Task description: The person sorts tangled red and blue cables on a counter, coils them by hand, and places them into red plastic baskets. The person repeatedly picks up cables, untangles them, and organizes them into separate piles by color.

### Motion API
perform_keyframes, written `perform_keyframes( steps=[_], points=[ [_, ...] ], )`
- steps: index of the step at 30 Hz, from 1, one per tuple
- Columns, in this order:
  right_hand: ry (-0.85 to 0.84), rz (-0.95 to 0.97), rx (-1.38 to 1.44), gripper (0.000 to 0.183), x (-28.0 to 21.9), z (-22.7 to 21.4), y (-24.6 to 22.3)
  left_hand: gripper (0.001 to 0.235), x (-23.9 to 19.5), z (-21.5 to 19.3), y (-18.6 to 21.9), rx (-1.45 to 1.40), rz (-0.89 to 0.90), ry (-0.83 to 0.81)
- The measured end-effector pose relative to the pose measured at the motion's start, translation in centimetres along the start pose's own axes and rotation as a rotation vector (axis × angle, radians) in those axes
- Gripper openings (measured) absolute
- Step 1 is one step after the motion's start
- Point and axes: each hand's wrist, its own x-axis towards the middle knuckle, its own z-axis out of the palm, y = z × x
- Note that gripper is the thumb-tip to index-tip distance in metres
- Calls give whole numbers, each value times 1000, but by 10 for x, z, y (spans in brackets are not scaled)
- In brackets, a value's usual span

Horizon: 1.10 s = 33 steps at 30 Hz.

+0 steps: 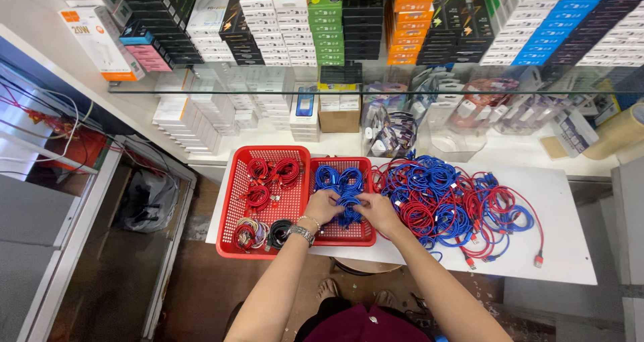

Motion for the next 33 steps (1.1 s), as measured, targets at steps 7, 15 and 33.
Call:
perform_keyframes(
  steps=[7, 15, 33],
  points=[
    [-56, 56, -307, 25, 14, 72, 42, 22, -6, 49, -54, 484, 177, 237],
    [-150, 484, -100, 22, 14, 91, 44, 27, -38, 46, -33, 571, 201, 174],
    [-113, 206, -390, 21, 27, 67, 58, 13, -33, 25, 42, 355, 193, 163]
  ],
)
